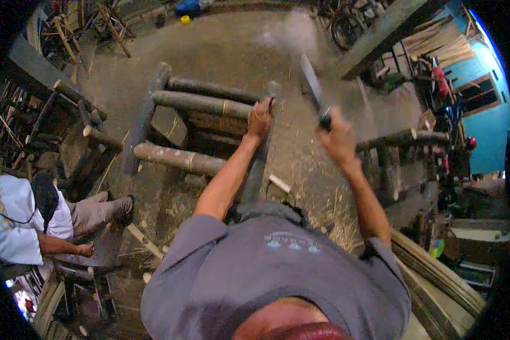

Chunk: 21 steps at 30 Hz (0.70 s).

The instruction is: The person assembles a bamboo chair frame by inserting wooden dowels into pre-drilled holes and tapping them in with a hammer. They then use a red power drill to drive screws into the joints to secure the structure.

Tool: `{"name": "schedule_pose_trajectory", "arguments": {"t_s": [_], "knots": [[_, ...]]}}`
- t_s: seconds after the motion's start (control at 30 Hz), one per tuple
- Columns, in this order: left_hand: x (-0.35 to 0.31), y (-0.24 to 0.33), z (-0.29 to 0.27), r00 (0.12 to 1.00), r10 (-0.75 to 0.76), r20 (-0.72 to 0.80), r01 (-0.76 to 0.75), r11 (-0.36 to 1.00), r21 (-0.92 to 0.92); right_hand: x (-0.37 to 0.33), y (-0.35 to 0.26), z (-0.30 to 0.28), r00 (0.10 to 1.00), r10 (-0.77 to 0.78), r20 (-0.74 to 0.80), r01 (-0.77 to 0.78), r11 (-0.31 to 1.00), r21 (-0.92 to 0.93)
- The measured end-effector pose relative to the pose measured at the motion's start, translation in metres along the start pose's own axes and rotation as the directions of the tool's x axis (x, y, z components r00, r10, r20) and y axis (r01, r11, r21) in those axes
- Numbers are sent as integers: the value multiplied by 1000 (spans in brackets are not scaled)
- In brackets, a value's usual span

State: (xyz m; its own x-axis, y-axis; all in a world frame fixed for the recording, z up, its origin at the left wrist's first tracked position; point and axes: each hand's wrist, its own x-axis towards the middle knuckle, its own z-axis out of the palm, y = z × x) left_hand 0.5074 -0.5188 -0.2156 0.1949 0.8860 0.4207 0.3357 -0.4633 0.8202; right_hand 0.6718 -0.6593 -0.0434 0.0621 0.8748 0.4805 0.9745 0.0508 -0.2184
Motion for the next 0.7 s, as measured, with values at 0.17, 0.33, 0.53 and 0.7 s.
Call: {"name": "schedule_pose_trajectory", "arguments": {"t_s": [0.17, 0.33, 0.53, 0.7], "knots": [[7, -30, -13, 999, 7, -42, -9, 998, -56, 65, -56, -33, 926, 232, -298, -62, 871, 487], [-5, -73, 15, 985, 110, -135, -93, 987, 128, -25, -23, 63, 800, 291, 525, -245, 957, -157], [5, -93, 0, 998, -46, -42, 41, 995, -95, 88, -65, 12, 975, 194, -107, -136, 905, 404], [5, -93, 0, 998, 28, -48, -34, 993, -117, -3, -28, 102, 994, 102, 27, -105, 985, 135]]}}
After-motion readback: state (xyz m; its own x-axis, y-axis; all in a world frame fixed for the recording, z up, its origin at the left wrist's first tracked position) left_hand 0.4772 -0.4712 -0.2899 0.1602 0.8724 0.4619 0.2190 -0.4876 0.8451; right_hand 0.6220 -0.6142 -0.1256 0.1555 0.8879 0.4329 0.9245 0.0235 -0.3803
